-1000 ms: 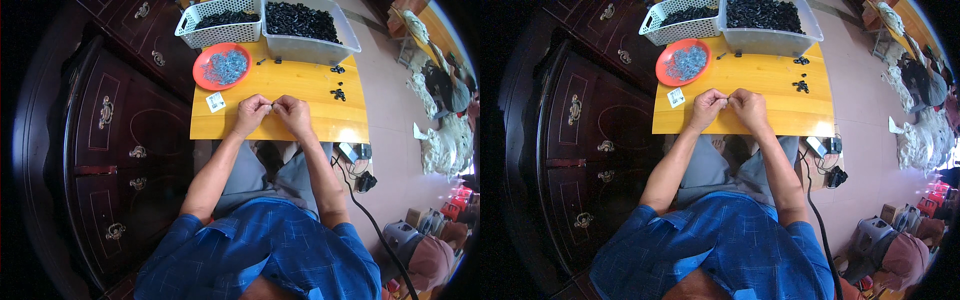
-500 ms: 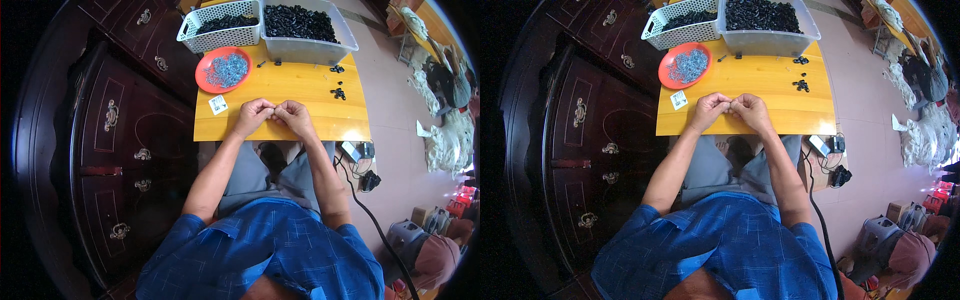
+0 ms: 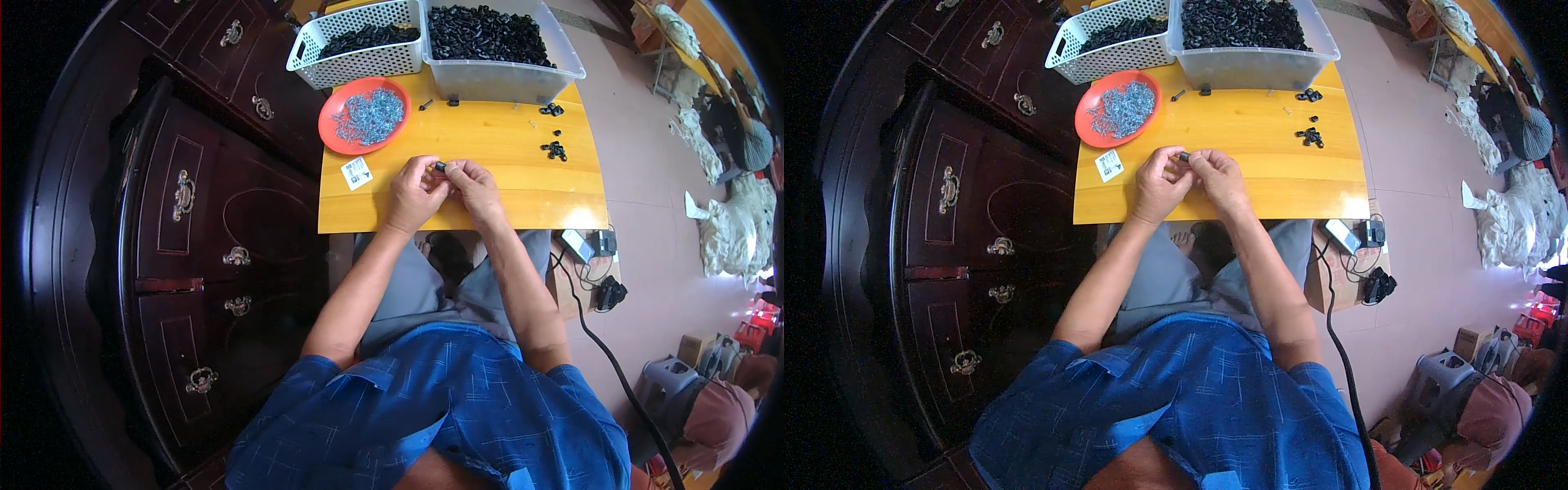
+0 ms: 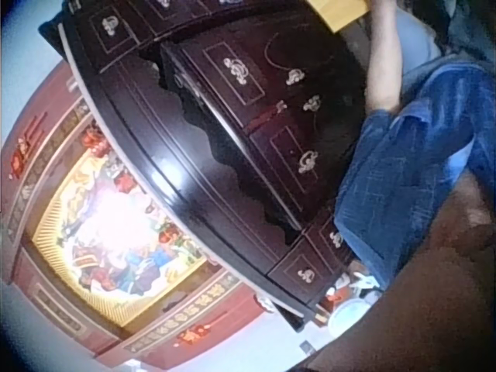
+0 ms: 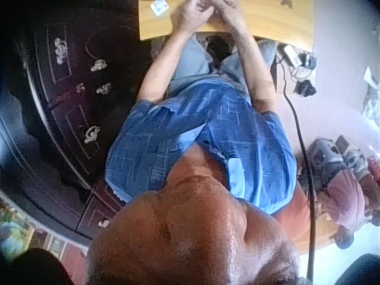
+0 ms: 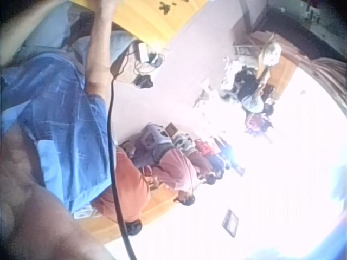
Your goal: The person assembles small plastic components by hand, fitting and pressing the pieces together repeatedly at a table.
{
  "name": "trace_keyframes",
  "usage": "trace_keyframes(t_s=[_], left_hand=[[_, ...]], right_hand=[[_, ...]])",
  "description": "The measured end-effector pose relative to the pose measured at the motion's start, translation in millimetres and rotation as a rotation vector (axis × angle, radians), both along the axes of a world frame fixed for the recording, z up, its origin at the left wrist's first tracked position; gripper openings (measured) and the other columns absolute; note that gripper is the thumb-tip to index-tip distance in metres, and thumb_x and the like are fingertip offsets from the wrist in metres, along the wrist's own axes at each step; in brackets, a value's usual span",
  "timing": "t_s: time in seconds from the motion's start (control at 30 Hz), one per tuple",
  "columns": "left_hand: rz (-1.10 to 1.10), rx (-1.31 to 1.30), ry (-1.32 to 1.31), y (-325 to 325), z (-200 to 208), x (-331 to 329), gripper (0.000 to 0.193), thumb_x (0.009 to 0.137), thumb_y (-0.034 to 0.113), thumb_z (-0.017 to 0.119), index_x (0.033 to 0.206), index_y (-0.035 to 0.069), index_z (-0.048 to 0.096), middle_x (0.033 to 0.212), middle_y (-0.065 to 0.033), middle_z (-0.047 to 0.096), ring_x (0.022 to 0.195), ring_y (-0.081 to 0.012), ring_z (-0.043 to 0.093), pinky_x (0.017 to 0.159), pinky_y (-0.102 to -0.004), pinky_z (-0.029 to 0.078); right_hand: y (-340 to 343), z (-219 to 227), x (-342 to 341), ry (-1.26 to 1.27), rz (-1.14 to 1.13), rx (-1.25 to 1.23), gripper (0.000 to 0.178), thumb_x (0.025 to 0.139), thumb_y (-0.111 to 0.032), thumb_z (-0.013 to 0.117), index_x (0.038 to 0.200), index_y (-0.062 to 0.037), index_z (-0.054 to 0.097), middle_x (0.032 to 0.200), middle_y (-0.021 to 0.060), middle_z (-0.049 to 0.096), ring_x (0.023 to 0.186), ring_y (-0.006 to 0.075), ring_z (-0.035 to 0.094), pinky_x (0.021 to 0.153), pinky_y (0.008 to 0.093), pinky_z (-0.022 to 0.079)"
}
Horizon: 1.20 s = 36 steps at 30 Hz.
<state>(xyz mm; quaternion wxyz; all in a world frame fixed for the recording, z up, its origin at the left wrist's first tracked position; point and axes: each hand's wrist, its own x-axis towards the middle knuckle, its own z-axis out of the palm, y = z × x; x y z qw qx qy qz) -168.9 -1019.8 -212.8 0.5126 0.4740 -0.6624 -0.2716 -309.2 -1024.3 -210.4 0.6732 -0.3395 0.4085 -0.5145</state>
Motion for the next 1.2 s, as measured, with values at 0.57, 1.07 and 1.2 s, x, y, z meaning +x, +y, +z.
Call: trace_keyframes(t_s=[0.57, 1.07, 1.2], left_hand=[[-0.085, -0.066, -0.228, 6, 15, 2, 0.038, 0.081, 0.008, 0.066, 0.118, 0.002, 0.06, 0.106, -0.0183, 0.067, 0.09, -0.0358, 0.068, 0.079, -0.0418, 0.056], [-0.04, -0.057, -0.183, 5, 12, 2, 0.032, 0.082, 0.011, 0.071, 0.112, 0.002, 0.063, 0.102, -0.0177, 0.069, 0.091, -0.036, 0.068, 0.079, -0.0414, 0.056], [-0.049, -0.039, -0.165, 5, 12, 1, 0.03, 0.084, 0.012, 0.071, 0.111, 0.003, 0.064, 0.1, -0.0174, 0.069, 0.09, -0.0358, 0.068, 0.078, -0.0413, 0.056]], right_hand=[[1, 2, -10, -0.055, 0.157, 0.006, 0.016, 0.097, -0.017, 0.064, 0.099, -0.0011, 0.068, 0.086, 0.0008, 0.066, 0.075, 0.0086, 0.057, 0.072, 0.0234, 0.047], [1, -1, -12, -0.072, 0.147, 0.057, 0.023, 0.101, -0.022, 0.057, 0.1, -0.0014, 0.068, 0.093, 0.005, 0.069, 0.083, 0.0127, 0.065, 0.079, 0.0289, 0.055], [4, 5, -14, -0.079, 0.146, 0.086, 0.025, 0.102, -0.024, 0.054, 0.103, -0.0018, 0.066, 0.095, 0.0058, 0.069, 0.085, 0.0145, 0.067, 0.082, 0.0311, 0.056]])
